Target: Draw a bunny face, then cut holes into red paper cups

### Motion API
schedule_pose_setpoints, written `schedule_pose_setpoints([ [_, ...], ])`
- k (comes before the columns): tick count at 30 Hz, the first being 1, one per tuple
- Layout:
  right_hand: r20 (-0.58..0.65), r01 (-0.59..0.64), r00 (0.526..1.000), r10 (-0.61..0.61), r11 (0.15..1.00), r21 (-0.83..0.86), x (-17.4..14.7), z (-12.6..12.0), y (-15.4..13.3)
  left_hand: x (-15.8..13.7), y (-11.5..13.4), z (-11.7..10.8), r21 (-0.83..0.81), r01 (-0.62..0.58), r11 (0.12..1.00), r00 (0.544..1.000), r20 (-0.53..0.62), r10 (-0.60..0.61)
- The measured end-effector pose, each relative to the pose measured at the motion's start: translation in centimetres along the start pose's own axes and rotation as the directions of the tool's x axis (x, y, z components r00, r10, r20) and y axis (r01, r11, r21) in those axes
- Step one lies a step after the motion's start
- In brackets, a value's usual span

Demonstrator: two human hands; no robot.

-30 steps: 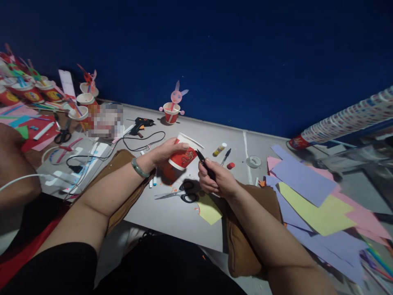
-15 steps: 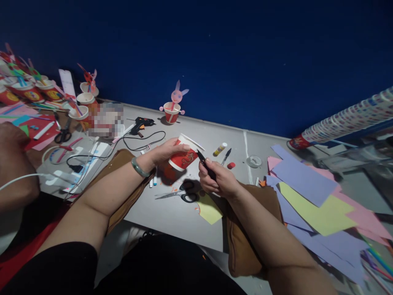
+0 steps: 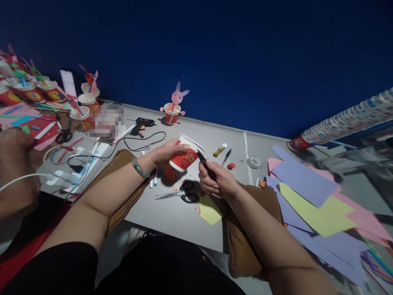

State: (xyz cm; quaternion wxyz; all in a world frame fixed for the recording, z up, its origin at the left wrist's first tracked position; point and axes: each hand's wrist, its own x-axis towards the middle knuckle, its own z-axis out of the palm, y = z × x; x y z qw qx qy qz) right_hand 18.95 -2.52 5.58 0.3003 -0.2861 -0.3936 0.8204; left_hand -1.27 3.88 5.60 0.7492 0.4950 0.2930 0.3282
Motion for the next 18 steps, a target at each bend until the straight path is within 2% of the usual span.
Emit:
schedule_pose_setpoints([
  [18,0.033,-0.027,0.999,0.025,0.998,0.056,-0.08,0.15,0.14,-0.08,-0.41,-0.14,-0.034,0.01,0.999,1.0,0.008,-0.01],
])
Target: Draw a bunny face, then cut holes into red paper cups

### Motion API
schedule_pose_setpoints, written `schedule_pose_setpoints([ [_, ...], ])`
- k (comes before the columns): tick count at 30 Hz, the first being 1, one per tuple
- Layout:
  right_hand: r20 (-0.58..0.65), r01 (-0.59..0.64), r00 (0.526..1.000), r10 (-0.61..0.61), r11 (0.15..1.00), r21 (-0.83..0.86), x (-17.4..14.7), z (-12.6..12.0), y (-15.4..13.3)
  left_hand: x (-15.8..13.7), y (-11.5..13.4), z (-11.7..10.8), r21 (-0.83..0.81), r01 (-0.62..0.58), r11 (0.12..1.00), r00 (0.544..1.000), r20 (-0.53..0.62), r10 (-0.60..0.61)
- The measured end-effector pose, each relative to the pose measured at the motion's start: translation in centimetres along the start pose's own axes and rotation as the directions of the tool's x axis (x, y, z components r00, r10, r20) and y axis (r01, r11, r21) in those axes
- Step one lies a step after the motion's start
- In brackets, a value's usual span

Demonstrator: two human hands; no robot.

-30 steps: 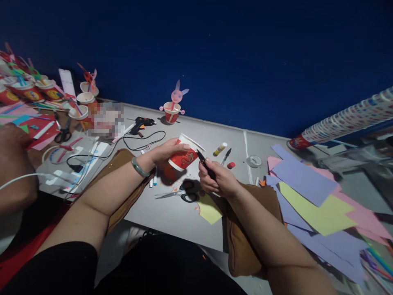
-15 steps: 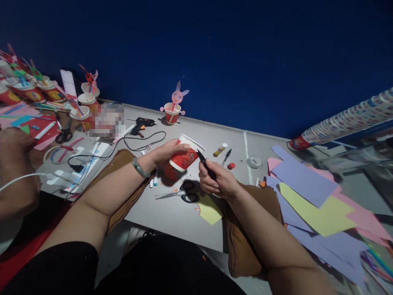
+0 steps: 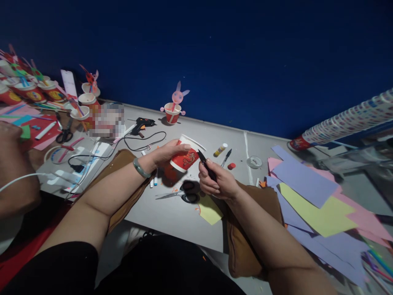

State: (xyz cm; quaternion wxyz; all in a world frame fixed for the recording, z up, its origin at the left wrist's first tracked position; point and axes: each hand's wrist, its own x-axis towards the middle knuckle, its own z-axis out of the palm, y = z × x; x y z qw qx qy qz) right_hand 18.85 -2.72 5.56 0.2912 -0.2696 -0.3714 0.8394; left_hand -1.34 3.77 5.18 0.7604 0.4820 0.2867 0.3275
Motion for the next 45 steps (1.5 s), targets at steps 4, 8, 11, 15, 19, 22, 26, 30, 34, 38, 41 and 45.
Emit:
schedule_pose_setpoints([
  [4,0.014,0.0,1.0,0.0,1.0,0.023,0.0,0.1,0.1,0.1,-0.1,0.1,0.013,-0.007,1.0,1.0,-0.017,0.008],
  [8,0.018,0.011,1.0,-0.011,0.999,0.04,0.0,0.1,0.1,0.1,-0.2,0.1,0.011,-0.028,1.0,1.0,-0.011,0.028],
  [11,0.011,0.02,1.0,-0.021,0.999,0.035,0.0,0.1,0.2,0.2,-0.3,0.2,0.002,-0.021,1.0,1.0,-0.014,0.021],
  [15,-0.002,0.032,0.999,-0.032,0.999,0.035,0.1,0.1,0.3,0.1,-0.4,0.2,-0.005,-0.024,1.0,1.0,-0.018,0.024],
  [19,-0.044,0.039,0.998,-0.039,0.999,0.006,0.1,0.2,0.3,0.1,-0.2,0.2,0.0,0.001,1.0,1.0,-0.016,-0.001],
  [22,-0.071,0.051,0.996,-0.051,0.999,-0.01,0.1,0.4,0.4,0.1,-0.3,0.3,0.002,0.009,1.0,1.0,-0.001,-0.009],
  [26,-0.088,0.071,0.993,-0.073,0.997,-0.018,0.2,0.5,0.4,0.3,-0.6,0.2,-0.03,-0.02,0.999,1.0,-0.022,0.019],
  [30,-0.086,0.072,0.994,-0.074,0.997,-0.018,0.4,0.5,0.3,0.5,-0.9,0.3,-0.055,-0.024,0.998,0.999,-0.037,0.022],
  [34,-0.075,0.067,0.995,-0.068,0.998,-0.003,0.4,0.5,0.2,0.6,-0.8,0.5,-0.067,-0.117,0.991,0.991,-0.071,0.112],
  [38,-0.09,0.081,0.992,-0.084,0.996,-0.042,0.4,0.6,0.2,0.9,-0.8,0.4,-0.071,-0.202,0.977,0.975,-0.113,0.193],
  [41,-0.131,0.124,0.982,-0.14,0.985,-0.12,0.5,0.6,0.5,1.0,-0.7,0.3,-0.076,-0.231,0.97,0.965,-0.15,0.217],
  [45,-0.218,0.228,0.924,-0.315,0.91,-0.347,0.7,0.3,1.1,0.7,-0.7,0.1,-0.04,-0.206,0.978,0.968,-0.157,0.197],
])
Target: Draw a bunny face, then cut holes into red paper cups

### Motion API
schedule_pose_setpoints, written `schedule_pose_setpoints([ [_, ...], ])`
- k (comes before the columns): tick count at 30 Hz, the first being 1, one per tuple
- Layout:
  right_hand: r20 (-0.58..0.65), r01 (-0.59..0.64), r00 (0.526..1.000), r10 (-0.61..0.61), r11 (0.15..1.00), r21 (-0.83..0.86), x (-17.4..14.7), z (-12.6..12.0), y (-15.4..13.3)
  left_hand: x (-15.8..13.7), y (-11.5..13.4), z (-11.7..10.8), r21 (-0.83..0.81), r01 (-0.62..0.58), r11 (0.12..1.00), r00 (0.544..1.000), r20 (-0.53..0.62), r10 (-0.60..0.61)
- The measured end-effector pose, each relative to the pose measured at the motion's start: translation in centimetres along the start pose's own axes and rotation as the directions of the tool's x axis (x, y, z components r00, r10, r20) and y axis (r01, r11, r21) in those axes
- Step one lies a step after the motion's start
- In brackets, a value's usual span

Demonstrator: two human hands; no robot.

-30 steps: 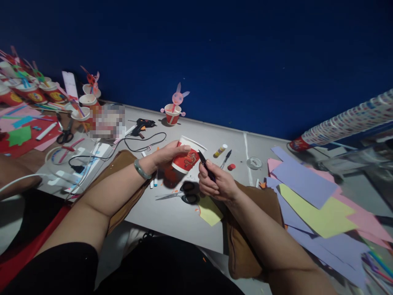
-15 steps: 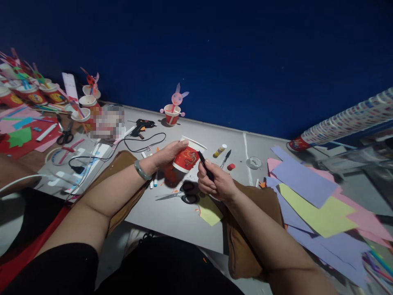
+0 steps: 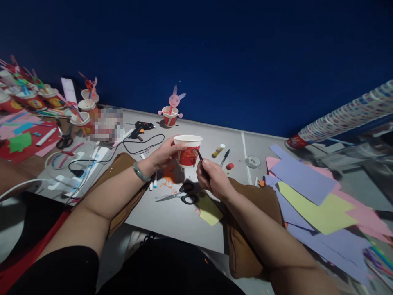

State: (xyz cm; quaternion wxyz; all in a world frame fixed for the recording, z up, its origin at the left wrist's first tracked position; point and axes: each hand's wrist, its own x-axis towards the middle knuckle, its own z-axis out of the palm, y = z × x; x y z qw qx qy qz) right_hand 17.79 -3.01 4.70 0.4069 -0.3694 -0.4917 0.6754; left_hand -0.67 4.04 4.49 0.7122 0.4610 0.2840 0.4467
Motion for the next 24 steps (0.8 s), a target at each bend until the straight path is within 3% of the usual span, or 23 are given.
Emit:
schedule_pose_setpoints([
  [4,-0.1,0.101,0.985,-0.14,0.94,-0.325,0.0,-0.3,0.3,-0.4,0.0,-0.2,0.07,-0.026,0.997,0.996,-0.083,0.032],
  [10,-0.1,0.165,0.948,-0.303,0.735,-0.658,0.0,-0.7,-0.3,-0.4,-0.2,-0.3,0.126,-0.096,0.987,0.995,-0.018,0.099],
  [17,-0.095,0.128,0.947,-0.306,0.633,-0.764,-0.1,-1.0,-0.5,-0.3,-0.1,-0.3,0.259,-0.165,0.952,0.986,0.055,0.156],
  [24,-0.098,0.092,0.951,-0.293,0.573,-0.815,0.0,-1.2,-0.6,-0.6,0.2,0.3,0.246,-0.122,0.962,0.992,0.014,0.122],
])
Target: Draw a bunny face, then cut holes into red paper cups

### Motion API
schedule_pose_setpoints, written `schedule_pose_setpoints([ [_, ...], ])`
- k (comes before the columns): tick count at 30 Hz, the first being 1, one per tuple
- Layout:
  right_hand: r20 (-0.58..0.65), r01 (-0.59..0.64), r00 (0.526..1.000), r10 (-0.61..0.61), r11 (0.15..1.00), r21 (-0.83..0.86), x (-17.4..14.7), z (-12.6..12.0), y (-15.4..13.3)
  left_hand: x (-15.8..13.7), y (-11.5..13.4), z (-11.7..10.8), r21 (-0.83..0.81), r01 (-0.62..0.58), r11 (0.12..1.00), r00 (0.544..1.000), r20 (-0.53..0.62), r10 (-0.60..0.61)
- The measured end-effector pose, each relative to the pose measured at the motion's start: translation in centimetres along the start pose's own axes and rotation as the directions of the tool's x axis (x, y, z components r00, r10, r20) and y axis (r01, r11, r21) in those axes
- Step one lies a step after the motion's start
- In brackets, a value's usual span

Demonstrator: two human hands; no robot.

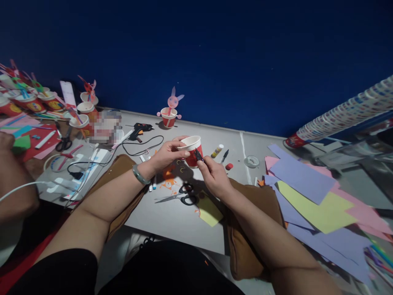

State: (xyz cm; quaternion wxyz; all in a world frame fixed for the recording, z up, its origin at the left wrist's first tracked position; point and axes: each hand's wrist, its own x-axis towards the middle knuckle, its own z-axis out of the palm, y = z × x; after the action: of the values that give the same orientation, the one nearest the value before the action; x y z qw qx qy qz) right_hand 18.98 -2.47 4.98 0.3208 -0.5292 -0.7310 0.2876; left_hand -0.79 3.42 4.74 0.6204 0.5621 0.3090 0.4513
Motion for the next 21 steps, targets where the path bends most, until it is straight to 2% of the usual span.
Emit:
schedule_pose_setpoints([
  [7,0.025,-0.002,1.0,0.005,0.995,-0.098,-0.04,0.06,-0.07,-0.09,-0.06,0.04,0.048,0.022,0.999,0.999,0.035,-0.024],
  [15,0.036,-0.023,0.999,0.03,0.984,-0.176,-0.01,0.07,-0.27,-0.12,0.44,0.36,0.186,0.019,0.982,0.999,-0.032,-0.013],
  [21,0.033,-0.028,0.999,0.036,0.977,-0.209,0.14,-0.22,-0.34,-0.08,0.46,0.35,0.278,-0.037,0.96,0.998,-0.042,0.051],
])
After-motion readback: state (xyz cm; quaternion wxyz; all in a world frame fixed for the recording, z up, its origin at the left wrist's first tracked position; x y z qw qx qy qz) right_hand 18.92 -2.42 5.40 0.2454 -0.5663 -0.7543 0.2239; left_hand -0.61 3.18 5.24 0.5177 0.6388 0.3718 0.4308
